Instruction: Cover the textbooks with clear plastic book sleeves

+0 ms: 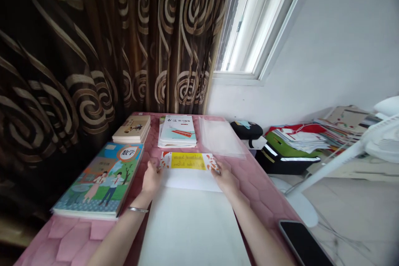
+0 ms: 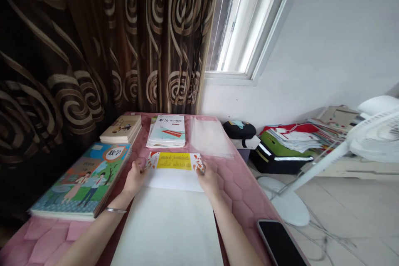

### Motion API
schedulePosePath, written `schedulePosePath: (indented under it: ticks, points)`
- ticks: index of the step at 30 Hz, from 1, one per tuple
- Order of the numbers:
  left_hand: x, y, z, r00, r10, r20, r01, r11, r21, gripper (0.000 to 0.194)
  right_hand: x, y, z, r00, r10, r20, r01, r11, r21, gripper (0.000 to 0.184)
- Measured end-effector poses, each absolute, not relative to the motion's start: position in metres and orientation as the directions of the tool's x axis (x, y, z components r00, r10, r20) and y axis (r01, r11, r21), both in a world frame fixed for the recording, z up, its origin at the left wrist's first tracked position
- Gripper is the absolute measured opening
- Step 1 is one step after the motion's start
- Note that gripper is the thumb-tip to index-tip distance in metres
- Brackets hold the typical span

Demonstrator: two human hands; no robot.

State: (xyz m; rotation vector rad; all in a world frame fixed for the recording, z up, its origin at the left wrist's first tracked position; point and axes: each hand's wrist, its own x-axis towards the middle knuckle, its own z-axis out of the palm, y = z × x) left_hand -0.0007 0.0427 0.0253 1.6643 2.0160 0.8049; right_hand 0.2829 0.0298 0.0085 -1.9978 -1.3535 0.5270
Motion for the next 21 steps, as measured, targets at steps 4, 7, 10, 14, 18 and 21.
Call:
schedulePosePath:
  ticks: [4,7,10,14,18,21]
  points:
    - [0.009,0.040,0.032,-0.164,0.986,0.016,0.826,0.128,0.549,0.034,0.278,0.029,0.008,0.312,0.947,0.077,0.813,-0.225,-0.537,0.043]
    - [0.024,0.034,0.042,-0.079,0.991,0.105,0.943,0.040,0.329,0.040,0.276,0.028,0.006,0.273,0.959,0.079,0.873,-0.212,-0.440,0.041]
    - [0.044,0.033,0.048,0.279,0.957,0.074,0.949,-0.287,0.131,0.052,0.274,0.029,0.006,0.266,0.961,0.077,0.883,-0.211,-0.419,0.040]
    - [0.064,0.038,0.044,0.537,0.824,-0.182,0.832,-0.480,0.280,0.053,0.273,0.027,0.012,0.263,0.964,0.044,0.888,-0.224,-0.402,0.040]
    - [0.070,0.041,0.039,0.506,0.828,-0.239,0.849,-0.430,0.308,0.063,0.269,0.019,0.025,0.241,0.965,0.101,0.932,-0.201,-0.302,0.041]
    - [0.069,0.041,0.038,0.491,0.835,-0.248,0.859,-0.416,0.299,0.064,0.251,0.017,0.034,0.090,0.983,0.162,0.972,-0.051,-0.229,0.046]
